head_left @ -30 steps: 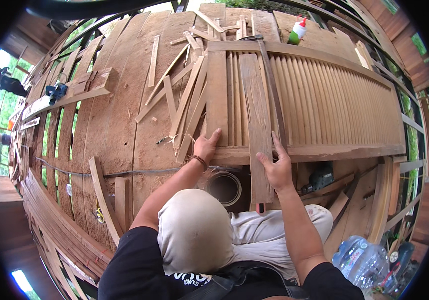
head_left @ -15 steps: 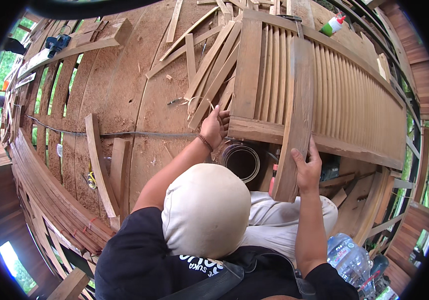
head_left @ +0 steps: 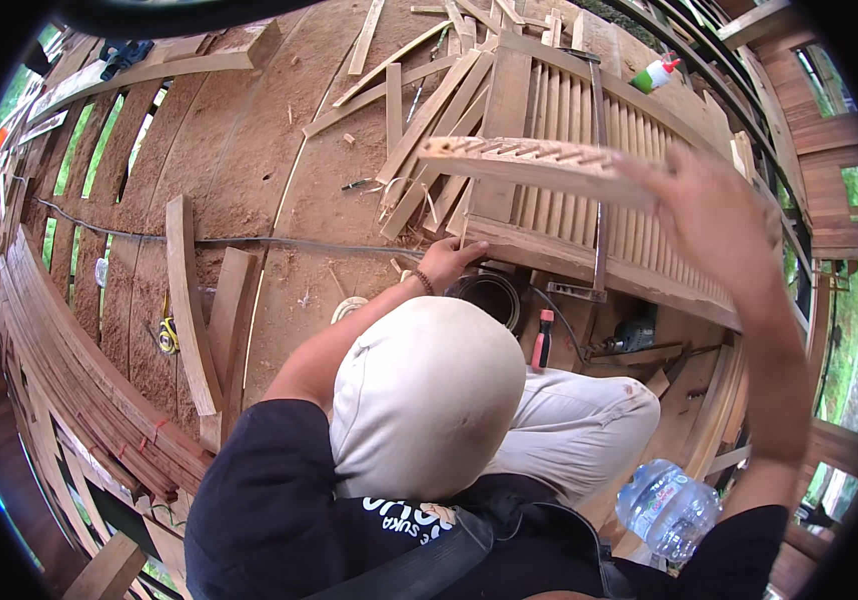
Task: The person is assembling a wooden structure by fitting thin wooden slats into a curved frame. They use a hammer to tap the slats into place and adjust their position as needed.
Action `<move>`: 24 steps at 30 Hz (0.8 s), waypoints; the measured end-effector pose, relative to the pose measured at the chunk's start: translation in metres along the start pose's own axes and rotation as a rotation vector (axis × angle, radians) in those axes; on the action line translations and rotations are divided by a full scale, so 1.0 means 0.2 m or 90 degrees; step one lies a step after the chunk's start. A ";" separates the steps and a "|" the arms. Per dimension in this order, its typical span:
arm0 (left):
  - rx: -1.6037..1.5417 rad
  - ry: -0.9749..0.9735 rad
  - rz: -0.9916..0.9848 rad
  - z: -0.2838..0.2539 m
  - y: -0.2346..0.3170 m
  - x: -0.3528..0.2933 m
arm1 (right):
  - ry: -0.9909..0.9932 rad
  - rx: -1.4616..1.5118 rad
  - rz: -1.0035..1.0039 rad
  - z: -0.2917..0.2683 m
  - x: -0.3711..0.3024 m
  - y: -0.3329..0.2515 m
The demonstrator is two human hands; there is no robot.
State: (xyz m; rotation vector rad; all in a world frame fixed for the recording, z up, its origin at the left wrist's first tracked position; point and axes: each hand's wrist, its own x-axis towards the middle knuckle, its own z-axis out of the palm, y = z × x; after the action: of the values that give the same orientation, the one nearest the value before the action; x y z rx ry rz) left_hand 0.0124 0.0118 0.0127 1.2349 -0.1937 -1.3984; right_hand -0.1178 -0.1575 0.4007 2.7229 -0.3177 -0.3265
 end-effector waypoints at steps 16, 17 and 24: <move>0.086 0.092 0.074 0.07 -0.05 0.00 | -0.013 -0.325 -0.201 -0.51 0.59 -0.40; 0.111 0.095 0.078 0.05 -0.05 0.00 | 0.086 -0.287 -0.240 -0.52 0.59 -0.39; 0.044 0.098 0.062 0.04 -0.08 0.02 | -0.268 -0.346 -0.116 -0.39 0.61 -0.48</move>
State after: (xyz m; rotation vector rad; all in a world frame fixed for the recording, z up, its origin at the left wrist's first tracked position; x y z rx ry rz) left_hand -0.0027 0.0101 0.0023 1.3664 -0.1941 -1.2158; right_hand 0.0352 -0.0760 0.4111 2.1321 -0.0697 -0.8984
